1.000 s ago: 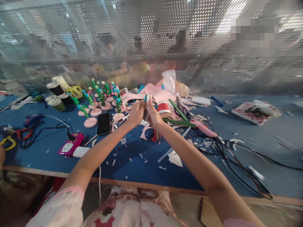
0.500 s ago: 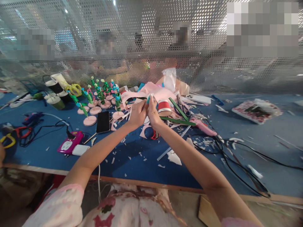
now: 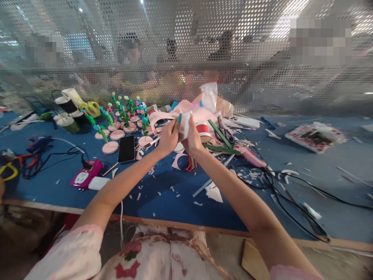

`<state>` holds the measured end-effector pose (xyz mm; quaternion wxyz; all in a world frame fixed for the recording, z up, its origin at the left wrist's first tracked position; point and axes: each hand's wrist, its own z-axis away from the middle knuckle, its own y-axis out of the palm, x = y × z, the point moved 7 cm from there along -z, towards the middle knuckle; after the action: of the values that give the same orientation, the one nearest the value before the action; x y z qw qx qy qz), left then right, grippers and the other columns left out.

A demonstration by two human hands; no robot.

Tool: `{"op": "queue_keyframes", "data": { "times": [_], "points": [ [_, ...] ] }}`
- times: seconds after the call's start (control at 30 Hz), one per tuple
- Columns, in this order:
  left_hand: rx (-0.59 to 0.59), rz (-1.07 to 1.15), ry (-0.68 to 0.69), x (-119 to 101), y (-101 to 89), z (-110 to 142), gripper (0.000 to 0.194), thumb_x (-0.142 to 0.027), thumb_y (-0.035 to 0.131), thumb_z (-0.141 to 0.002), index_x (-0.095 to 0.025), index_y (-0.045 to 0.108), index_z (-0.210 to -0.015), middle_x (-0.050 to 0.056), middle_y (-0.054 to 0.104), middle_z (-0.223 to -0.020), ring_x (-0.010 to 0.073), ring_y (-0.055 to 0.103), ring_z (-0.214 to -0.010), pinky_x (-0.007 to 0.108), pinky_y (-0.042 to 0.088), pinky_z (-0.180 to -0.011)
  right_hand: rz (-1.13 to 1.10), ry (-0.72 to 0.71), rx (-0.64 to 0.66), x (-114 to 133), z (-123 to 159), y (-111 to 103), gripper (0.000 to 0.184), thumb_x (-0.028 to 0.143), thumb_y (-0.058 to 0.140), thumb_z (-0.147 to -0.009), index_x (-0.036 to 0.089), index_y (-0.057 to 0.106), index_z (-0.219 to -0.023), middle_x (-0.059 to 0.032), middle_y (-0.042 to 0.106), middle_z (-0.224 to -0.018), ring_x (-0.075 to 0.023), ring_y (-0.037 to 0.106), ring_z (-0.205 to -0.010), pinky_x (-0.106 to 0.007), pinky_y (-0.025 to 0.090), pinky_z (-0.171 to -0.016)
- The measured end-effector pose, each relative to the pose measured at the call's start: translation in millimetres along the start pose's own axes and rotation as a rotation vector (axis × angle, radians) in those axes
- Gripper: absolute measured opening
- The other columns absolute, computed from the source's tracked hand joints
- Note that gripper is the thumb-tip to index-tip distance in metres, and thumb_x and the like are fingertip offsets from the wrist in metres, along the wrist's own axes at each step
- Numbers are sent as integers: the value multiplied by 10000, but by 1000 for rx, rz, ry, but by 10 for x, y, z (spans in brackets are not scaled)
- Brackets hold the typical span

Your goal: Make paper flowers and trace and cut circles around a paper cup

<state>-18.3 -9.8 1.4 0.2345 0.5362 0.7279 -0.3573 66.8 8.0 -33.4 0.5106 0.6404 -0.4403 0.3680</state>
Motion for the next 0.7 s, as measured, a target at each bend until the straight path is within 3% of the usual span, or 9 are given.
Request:
{"op": "queue_keyframes", "data": {
  "times": [0.1,0.2,0.33,0.5,0.6,0.7],
  "points": [
    [-68,39,-35,70,-31,-7,262,-305,417,-932,-192,501,-711,-2,528,-633,136,531,-674,255,408,-630,-77,55,36,-2,4,36,634,739,414,-720,229,572,-1060,-45,638,-793,-234,630,-805,-365,531,-658],
    [-145,151,-111,170,-46,-13,333,-402,431,-927,-203,435,-661,-33,423,-554,104,439,-532,249,374,-531,-162,103,67,2,1,42,644,719,392,-747,222,557,-1123,-65,665,-889,-260,630,-914,-388,535,-716],
    [-181,351,-223,284,-63,-85,418,-512,321,-941,-227,289,-636,-61,295,-512,80,326,-410,248,307,-425,-300,159,81,-4,-57,-54,641,698,358,-767,197,541,-1122,-99,670,-983,-276,614,-1011,-443,530,-791],
    [-339,323,-132,290,-432,-271,385,-466,290,-960,-232,281,-655,-64,272,-524,87,319,-406,249,281,-435,-369,78,111,110,-205,-304,666,758,334,-738,200,549,-1031,-107,675,-1011,-286,602,-1069,-502,515,-826],
    [-244,25,-87,282,-528,-353,342,-337,379,-948,-223,320,-632,-54,327,-521,97,382,-443,252,310,-487,-292,124,90,149,-273,-457,616,739,346,-766,207,565,-985,-86,686,-937,-260,639,-982,-470,518,-823],
    [-8,-345,-80,358,-396,-344,311,-206,478,-888,-205,371,-597,-32,409,-521,124,472,-537,253,348,-573,-208,196,127,206,-312,-539,631,693,258,-839,179,589,-997,-102,688,-908,-233,662,-891,-444,509,-814]
  ]
}}
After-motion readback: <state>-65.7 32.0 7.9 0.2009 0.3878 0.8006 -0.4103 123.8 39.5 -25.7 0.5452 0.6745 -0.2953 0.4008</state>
